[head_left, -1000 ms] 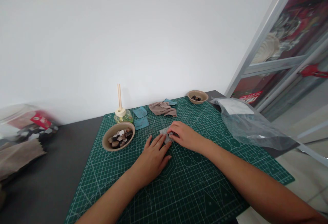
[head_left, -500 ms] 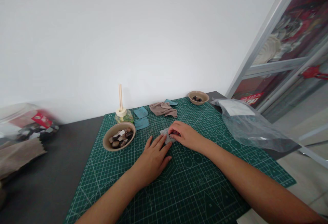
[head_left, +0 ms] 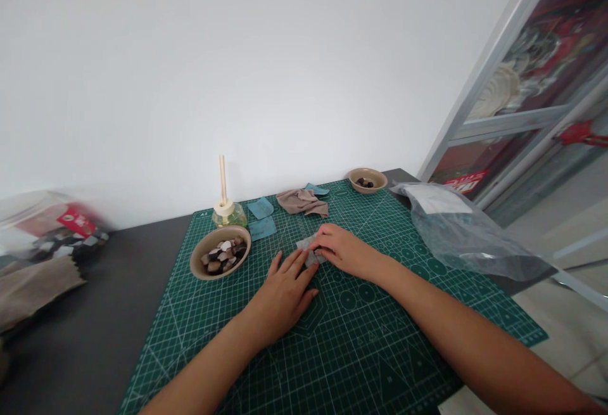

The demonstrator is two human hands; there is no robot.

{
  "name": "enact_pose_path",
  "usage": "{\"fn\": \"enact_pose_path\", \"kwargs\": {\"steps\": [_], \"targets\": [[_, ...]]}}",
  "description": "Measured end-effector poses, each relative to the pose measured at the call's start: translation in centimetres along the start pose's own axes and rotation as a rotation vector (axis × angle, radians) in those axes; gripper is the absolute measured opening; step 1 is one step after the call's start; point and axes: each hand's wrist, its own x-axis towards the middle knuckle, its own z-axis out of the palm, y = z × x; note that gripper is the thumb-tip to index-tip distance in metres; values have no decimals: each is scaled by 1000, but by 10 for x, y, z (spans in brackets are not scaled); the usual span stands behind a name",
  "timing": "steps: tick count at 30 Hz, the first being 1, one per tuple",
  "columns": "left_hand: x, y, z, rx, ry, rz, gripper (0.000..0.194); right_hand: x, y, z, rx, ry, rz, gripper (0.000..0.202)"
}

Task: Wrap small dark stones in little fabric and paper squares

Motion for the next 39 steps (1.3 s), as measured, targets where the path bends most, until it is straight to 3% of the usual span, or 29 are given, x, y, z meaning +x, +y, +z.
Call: {"fn": "enact_pose_path", "kwargs": {"steps": [39], "targets": [[0, 0, -1, -18, -7, -1, 42, -1, 2, -6, -16, -31, 2, 12]]}}
